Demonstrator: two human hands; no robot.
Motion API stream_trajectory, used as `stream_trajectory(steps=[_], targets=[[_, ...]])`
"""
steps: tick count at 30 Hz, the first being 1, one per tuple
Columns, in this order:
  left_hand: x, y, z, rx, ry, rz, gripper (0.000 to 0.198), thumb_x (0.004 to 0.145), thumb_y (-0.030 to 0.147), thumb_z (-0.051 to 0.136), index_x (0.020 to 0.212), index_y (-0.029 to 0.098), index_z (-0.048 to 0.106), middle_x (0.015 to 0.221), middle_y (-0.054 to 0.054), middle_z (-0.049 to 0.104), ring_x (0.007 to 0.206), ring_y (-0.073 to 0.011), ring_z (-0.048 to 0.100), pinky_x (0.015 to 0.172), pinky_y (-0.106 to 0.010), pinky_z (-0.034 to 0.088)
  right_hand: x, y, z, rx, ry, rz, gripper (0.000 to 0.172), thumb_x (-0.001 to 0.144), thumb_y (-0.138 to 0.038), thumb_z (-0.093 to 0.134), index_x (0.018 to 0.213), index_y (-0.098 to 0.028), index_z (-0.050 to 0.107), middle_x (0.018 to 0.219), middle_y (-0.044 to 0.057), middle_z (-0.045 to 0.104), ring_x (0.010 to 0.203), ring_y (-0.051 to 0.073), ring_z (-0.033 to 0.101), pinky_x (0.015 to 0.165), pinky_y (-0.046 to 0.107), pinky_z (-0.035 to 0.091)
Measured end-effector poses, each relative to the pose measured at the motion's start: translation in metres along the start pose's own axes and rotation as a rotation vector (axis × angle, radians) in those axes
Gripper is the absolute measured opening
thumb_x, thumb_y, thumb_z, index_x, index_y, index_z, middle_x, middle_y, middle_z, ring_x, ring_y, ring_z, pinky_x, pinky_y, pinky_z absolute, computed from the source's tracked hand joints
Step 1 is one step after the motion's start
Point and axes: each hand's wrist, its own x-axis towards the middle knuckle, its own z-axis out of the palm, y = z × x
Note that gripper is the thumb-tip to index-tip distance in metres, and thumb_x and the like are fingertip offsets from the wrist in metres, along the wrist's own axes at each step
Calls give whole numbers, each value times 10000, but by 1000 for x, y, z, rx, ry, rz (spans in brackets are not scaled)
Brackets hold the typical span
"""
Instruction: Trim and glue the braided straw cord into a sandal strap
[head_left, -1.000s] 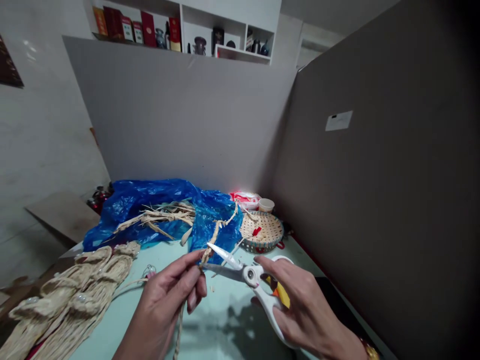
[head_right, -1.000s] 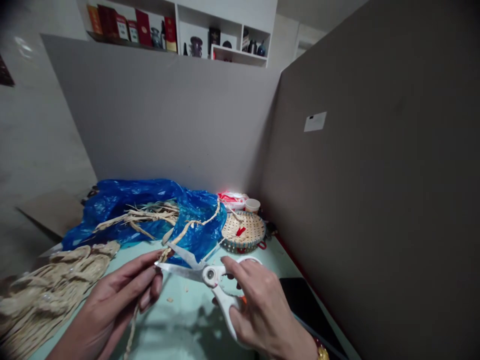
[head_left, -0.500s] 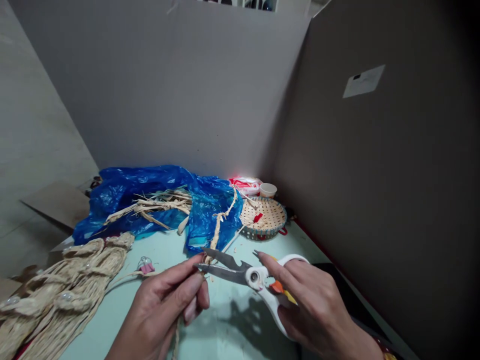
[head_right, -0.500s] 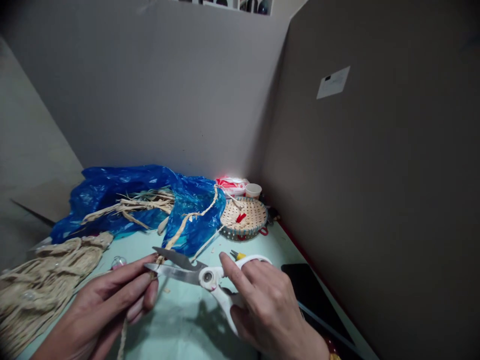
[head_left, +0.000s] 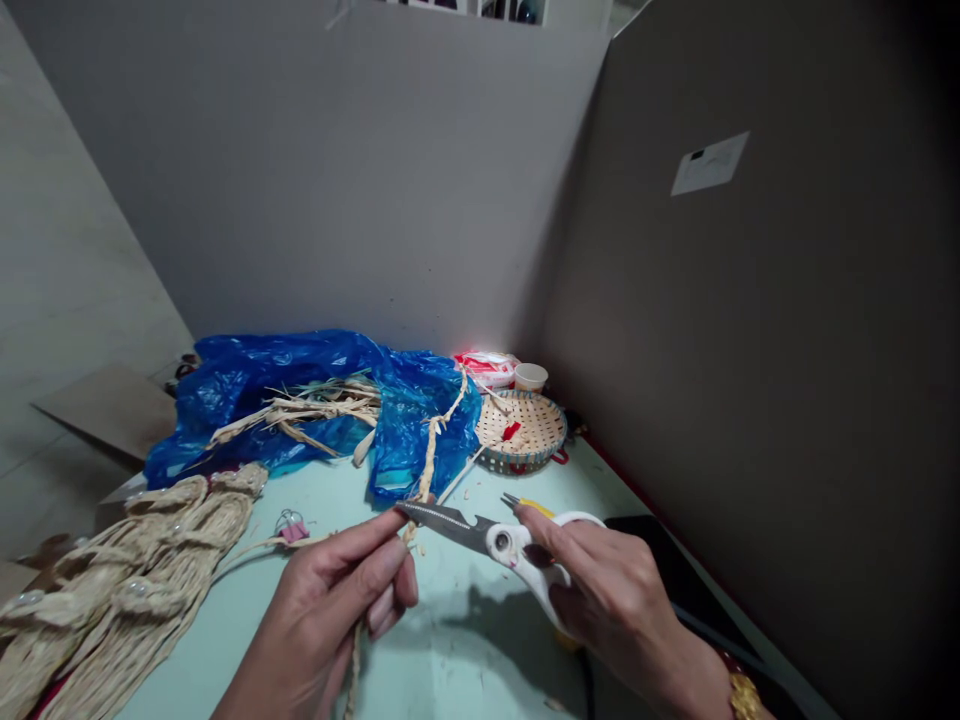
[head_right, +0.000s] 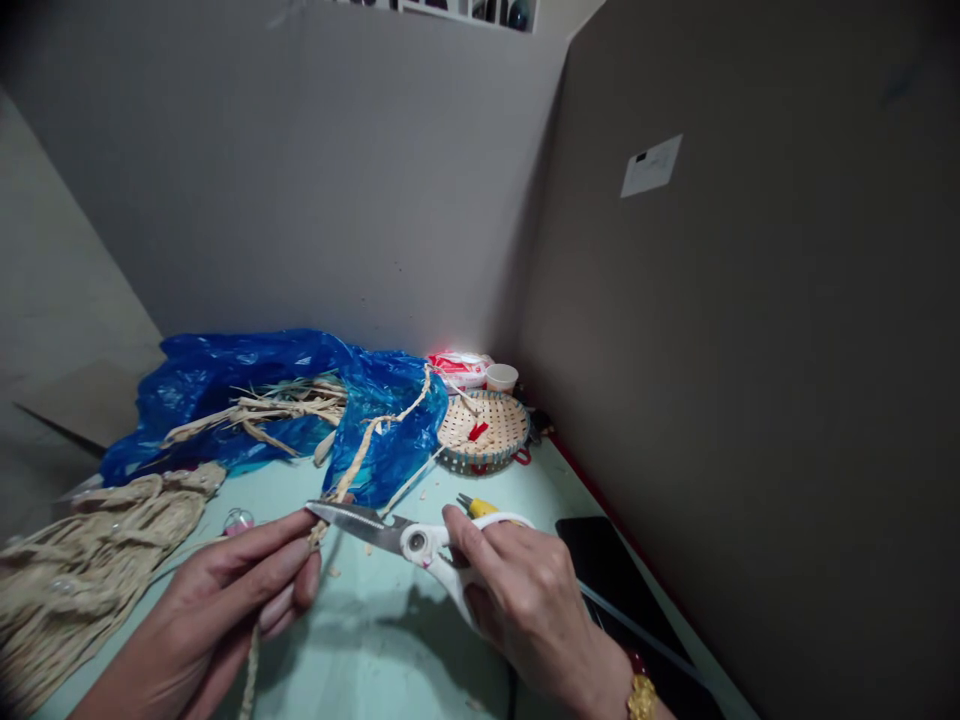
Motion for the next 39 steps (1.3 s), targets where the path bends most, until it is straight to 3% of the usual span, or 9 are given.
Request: stream_trajectory(steps=[7, 14, 18, 21, 23, 25, 31, 36, 39], targets=[[-2, -4, -11, 218, 45, 97, 398, 703, 461, 803, 1056, 278, 797, 654, -15, 666, 574, -126, 476, 548, -233, 412, 3, 2, -5, 90, 59, 182, 501, 737, 0, 498, 1193, -200, 551, 794, 32, 677, 523, 127, 507, 508, 248, 424], [-12, 2, 2, 322, 146, 173, 286, 678, 482, 790, 893, 300, 838, 611, -18, 645, 666, -176, 558, 603, -248, 449, 10, -2, -15, 191, 18, 253, 489, 748, -70, 532, 1215, -210, 570, 810, 23, 648, 640, 163, 577, 593, 279, 475], [-12, 1, 7, 376, 149, 107, 359, 642, 515, 788, 903, 274, 842, 551, -16, 617, 604, -195, 548, 588, -283, 449, 25, -14, -12, 633, -8, 647, 311, 797, -233, 700, 1096, -233, 616, 884, 21, 717, 741, 170, 677, 690, 281, 549], [-11, -5, 10, 473, 128, 166, 339, 662, 498, 758, 910, 282, 842, 562, -29, 648, 575, -209, 549, 571, -299, 455, 39, -25, -7, 1052, -11, 898, 440, 692, -344, 819, 1046, -229, 586, 910, 47, 749, 874, 224, 727, 766, 326, 588], [-11, -10, 11, 503, 111, 247, 251, 664, 441, 756, 862, 316, 845, 719, -49, 742, 617, -219, 595, 599, -298, 494, 46, -32, -1, 1219, 1, 980, 559, 589, -353, 891, 1026, -234, 563, 886, 34, 749, 869, 226, 732, 755, 316, 591], [-11, -16, 11, 543, 93, 329, 182, 680, 376, 751, 835, 347, 842, 874, -53, 785, 689, -236, 651, 600, -285, 520, 49, -38, 6, 1287, 27, 987, 582, 553, -329, 914, 1007, -234, 563, 819, -5, 730, 779, 187, 718, 701, 274, 573], [-7, -23, -1, 828, 1, 450, 256, 779, 359, 691, 1007, 367, 808, 894, -60, 794, 784, -272, 713, 492, -260, 488, 44, -45, 18, 1124, 126, 937, 440, 622, -268, 877, 985, -203, 638, 687, -45, 644, 600, 111, 571, 584, 225, 483], [0, -12, -2, 728, 81, 292, 230, 695, 396, 745, 890, 321, 840, 960, -42, 811, 973, -282, 682, 754, -262, 522, 43, -40, 8, 1225, 136, 951, 485, 595, -279, 885, 955, -213, 565, 645, -49, 642, 571, 112, 578, 583, 236, 478], [7, -2, -3, 499, 189, 151, 300, 562, 403, 828, 807, 231, 850, 607, -26, 717, 654, -180, 593, 609, -218, 470, 42, -36, -8, 1269, 130, 910, 495, 606, -265, 887, 965, -222, 547, 646, -51, 656, 571, 97, 580, 579, 210, 474]])
